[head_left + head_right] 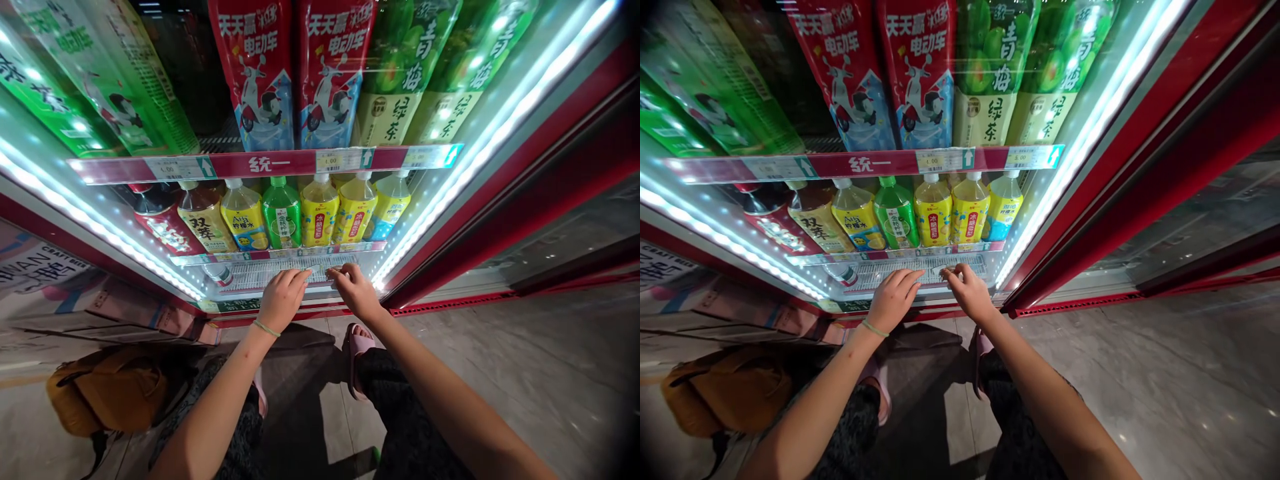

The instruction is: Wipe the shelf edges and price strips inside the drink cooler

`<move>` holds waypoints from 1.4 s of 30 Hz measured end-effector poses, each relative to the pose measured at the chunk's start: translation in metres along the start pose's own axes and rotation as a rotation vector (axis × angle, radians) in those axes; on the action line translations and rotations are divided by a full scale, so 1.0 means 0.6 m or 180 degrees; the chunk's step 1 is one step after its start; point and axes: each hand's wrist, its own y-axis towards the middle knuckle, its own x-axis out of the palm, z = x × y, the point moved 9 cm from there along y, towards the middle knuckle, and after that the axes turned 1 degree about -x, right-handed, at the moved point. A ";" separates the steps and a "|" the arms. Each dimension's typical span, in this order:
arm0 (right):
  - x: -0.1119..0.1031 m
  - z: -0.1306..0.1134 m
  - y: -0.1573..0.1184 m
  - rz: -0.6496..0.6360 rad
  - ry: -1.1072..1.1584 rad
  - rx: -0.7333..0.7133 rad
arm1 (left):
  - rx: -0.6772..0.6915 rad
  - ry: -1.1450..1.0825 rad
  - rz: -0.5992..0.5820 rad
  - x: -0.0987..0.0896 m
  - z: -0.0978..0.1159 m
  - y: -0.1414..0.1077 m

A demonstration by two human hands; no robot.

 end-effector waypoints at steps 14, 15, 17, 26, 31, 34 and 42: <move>-0.039 0.037 -0.010 0.0647 -0.0006 0.0431 | 0.0139 0.0026 0.0099 0.013 0.037 0.009; -0.044 0.040 -0.012 0.0726 -0.0002 0.0468 | 0.0155 0.0036 0.0121 0.013 0.039 0.009; -0.040 0.037 -0.012 0.0601 -0.0056 0.0400 | 0.0227 0.0068 0.0125 0.015 0.045 0.008; -0.075 0.086 -0.029 0.1018 0.0400 0.1004 | 0.0203 0.0439 0.0180 0.024 0.042 -0.007; -0.092 0.134 -0.072 0.1828 0.0898 0.2003 | 0.0149 0.0476 0.0179 0.029 0.034 -0.008; -0.068 0.108 -0.051 0.1313 0.0937 0.1638 | 0.0105 0.0430 0.0130 0.037 0.033 -0.007; -0.076 0.183 -0.095 0.2220 0.1829 0.2641 | 0.0117 0.0486 -0.0033 0.062 0.023 -0.007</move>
